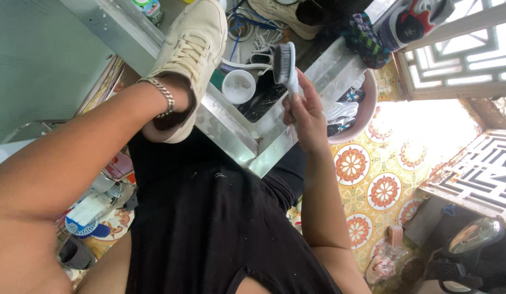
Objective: The person scrubs the soles and sides of shoes with a brush and soapy water from a cup, then rinses them under a faucet.
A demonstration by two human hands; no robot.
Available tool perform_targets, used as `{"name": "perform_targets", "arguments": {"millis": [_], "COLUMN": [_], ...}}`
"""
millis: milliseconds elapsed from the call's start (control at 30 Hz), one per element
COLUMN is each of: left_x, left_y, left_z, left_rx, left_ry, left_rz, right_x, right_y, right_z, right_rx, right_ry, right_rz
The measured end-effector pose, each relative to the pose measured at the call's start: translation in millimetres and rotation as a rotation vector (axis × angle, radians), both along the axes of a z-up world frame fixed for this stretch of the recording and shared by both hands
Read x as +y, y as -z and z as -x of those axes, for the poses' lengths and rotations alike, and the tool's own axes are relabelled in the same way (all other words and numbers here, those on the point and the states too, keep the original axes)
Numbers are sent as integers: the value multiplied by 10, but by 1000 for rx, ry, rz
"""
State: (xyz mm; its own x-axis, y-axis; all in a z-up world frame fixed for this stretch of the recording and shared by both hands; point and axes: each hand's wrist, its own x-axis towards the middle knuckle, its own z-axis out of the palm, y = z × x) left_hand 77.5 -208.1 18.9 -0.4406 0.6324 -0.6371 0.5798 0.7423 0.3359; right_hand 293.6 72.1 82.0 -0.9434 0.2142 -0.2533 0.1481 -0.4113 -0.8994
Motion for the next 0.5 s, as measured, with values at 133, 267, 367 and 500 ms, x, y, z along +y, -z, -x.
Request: {"name": "perform_targets", "arguments": {"millis": [133, 267, 367, 500], "left_x": [164, 562, 847, 1080], "left_y": [-18, -769, -1316, -1446], "left_z": [-126, -435, -616, -873], "left_rx": [324, -181, 70, -38], "left_ry": [100, -199, -261, -331], "left_rz": [-224, -905, -516, -198], "right_x": [-43, 61, 59, -150], "right_y": [-82, -91, -14, -94], "right_z": [-61, -210, -199, -119], "right_rx": [106, 82, -46, 167], "right_ry": [26, 143, 273, 165], "right_rz": [-147, -326, -443, -1046]}}
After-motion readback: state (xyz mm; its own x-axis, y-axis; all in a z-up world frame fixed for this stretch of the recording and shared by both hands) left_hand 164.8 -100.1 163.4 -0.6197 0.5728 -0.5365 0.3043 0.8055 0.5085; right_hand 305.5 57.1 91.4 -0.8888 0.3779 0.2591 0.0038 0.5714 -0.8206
